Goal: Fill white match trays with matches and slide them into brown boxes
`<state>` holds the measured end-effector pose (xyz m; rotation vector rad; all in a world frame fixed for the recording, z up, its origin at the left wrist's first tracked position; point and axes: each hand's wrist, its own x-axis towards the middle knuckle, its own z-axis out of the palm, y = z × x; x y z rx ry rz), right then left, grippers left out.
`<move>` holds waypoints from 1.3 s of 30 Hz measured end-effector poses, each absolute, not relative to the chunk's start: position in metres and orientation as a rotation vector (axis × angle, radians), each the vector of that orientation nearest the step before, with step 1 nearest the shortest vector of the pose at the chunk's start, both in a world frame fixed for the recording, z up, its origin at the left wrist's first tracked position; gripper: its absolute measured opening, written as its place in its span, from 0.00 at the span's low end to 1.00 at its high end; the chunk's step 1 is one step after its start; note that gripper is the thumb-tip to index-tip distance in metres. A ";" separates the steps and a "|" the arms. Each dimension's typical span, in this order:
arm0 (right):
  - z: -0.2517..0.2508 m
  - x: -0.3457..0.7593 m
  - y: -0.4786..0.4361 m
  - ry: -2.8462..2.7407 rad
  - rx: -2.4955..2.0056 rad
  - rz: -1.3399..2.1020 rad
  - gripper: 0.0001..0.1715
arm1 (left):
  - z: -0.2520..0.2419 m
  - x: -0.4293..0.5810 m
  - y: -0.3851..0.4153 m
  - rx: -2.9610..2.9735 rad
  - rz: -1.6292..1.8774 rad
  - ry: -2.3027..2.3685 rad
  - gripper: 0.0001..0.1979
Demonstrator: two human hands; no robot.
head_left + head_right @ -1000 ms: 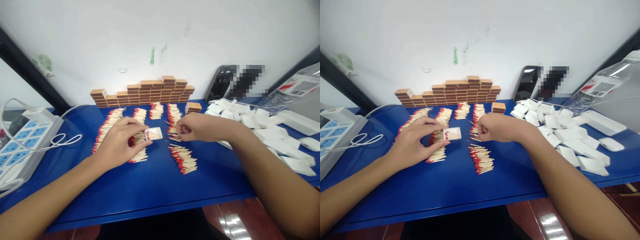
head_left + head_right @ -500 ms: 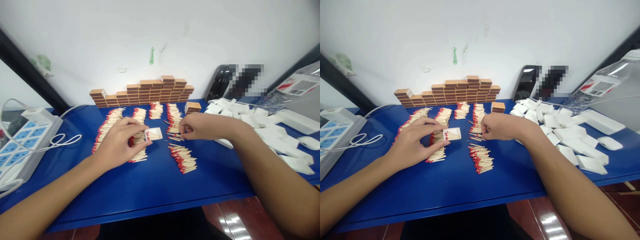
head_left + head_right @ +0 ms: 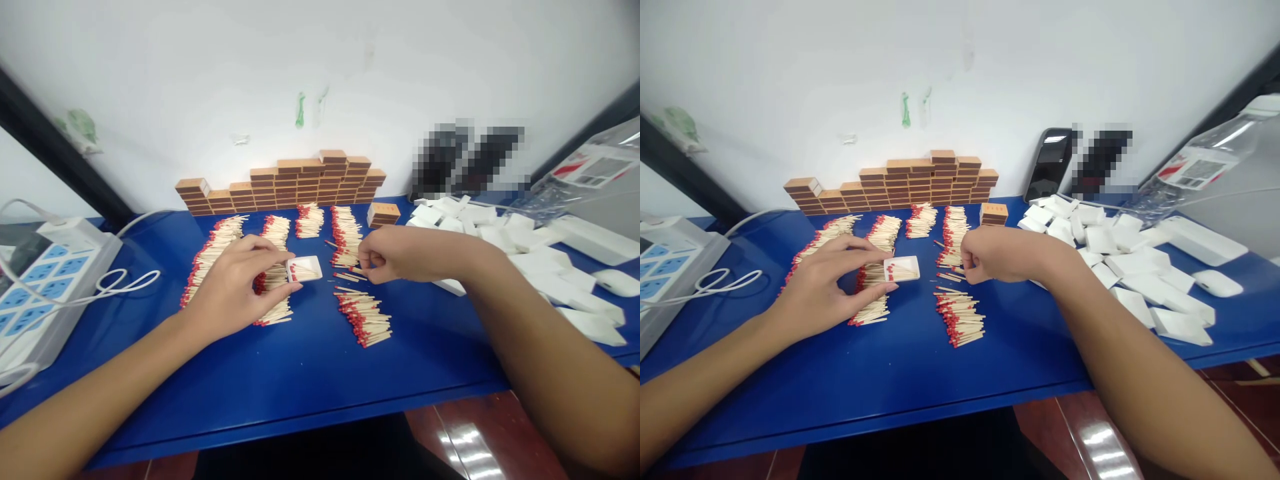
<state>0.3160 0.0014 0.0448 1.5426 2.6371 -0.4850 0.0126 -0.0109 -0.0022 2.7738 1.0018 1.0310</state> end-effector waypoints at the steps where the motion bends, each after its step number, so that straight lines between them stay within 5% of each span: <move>1: 0.047 0.314 0.001 2.599 1.531 -0.548 0.08 | -0.002 0.013 -0.011 2.773 1.029 1.001 0.18; 9: 0.046 0.290 -0.004 2.900 1.482 -0.840 0.08 | -0.005 0.014 -0.013 2.760 0.991 0.975 0.18; 18: 0.028 0.260 -0.014 3.110 1.332 -0.615 0.01 | -0.006 0.015 -0.013 2.771 0.984 0.940 0.19; 23: 0.035 0.270 -0.013 3.180 1.393 -0.390 0.09 | -0.005 0.014 -0.012 2.771 0.982 0.963 0.18; 27: 0.048 0.290 -0.007 3.015 1.551 -0.198 0.10 | -0.005 0.013 -0.012 2.783 1.006 0.987 0.18; 39: 0.048 0.306 0.000 2.530 1.575 -0.377 0.03 | -0.004 0.014 -0.011 2.771 1.033 1.013 0.18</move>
